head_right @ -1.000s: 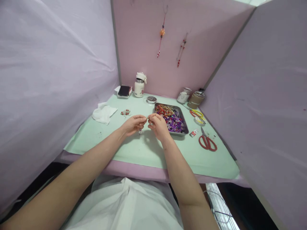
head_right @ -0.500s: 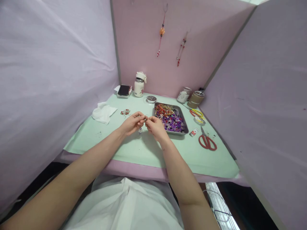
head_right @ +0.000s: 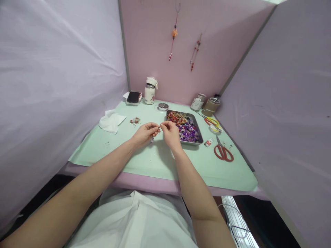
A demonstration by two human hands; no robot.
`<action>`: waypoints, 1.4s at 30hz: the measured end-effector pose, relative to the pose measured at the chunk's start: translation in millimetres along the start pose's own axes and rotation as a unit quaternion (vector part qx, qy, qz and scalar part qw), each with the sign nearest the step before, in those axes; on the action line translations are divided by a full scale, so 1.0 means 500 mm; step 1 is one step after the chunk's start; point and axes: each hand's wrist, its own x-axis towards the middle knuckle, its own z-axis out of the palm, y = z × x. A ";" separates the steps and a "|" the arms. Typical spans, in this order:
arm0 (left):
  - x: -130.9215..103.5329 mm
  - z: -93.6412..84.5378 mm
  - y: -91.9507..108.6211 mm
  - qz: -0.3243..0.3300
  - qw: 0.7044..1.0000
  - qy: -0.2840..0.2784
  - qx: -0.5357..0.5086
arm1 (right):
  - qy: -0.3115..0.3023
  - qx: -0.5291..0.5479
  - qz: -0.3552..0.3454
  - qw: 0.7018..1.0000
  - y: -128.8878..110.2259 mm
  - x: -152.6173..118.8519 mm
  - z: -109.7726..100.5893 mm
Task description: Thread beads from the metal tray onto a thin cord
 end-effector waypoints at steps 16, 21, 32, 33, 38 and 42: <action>-0.007 0.004 0.009 -0.018 1.000 0.002 0.017 | -0.012 -0.053 -0.044 0.998 0.000 -0.001 -0.001; -0.006 0.000 0.008 -0.034 0.999 0.004 0.006 | -0.004 -0.051 -0.053 0.997 0.003 -0.002 0.002; 0.003 -0.015 0.013 -0.067 0.993 0.042 -0.091 | -0.013 -0.167 -0.156 0.974 0.019 0.003 -0.006; 0.003 -0.015 0.013 -0.068 0.992 0.039 -0.097 | -0.024 -0.175 -0.167 0.970 0.019 0.002 -0.005; 0.006 -0.014 0.012 -0.059 0.991 0.044 -0.109 | -0.025 -0.162 -0.179 0.970 0.014 -0.005 0.001; 0.005 -0.012 0.013 -0.056 0.992 0.049 -0.105 | -0.013 -0.157 -0.174 0.972 0.004 -0.009 0.002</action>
